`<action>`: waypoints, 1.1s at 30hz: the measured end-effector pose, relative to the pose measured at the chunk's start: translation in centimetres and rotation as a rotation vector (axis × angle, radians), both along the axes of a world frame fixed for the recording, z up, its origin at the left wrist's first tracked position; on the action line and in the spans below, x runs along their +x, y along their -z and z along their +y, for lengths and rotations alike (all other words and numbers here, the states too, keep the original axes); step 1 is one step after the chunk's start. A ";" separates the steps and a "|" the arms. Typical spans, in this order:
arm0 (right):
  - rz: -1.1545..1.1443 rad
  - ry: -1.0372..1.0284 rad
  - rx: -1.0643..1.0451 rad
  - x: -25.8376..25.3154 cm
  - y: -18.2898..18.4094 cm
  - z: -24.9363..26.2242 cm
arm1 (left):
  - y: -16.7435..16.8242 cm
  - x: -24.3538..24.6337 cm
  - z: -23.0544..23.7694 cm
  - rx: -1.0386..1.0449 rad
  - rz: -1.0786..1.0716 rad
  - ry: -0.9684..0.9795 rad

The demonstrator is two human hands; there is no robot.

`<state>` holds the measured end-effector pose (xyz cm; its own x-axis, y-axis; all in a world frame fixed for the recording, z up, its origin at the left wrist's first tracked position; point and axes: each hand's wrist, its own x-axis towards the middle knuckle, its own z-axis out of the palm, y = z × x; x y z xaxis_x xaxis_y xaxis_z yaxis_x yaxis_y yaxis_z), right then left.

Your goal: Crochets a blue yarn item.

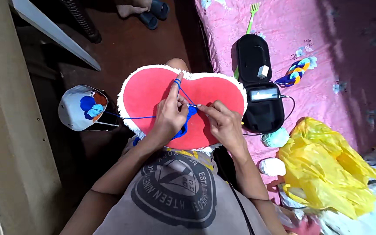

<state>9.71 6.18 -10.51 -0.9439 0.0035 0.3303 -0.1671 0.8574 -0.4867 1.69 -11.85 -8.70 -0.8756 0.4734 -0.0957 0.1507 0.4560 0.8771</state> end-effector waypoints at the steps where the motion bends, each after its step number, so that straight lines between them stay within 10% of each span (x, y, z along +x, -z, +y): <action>1: 0.005 0.006 0.013 0.0 0.0 -0.1 | 0.2 0.0 0.0 -0.002 0.017 0.000; 33: -0.012 0.096 0.264 -0.3 0.7 -2.9 | 3.4 1.0 1.3 -0.054 0.540 0.010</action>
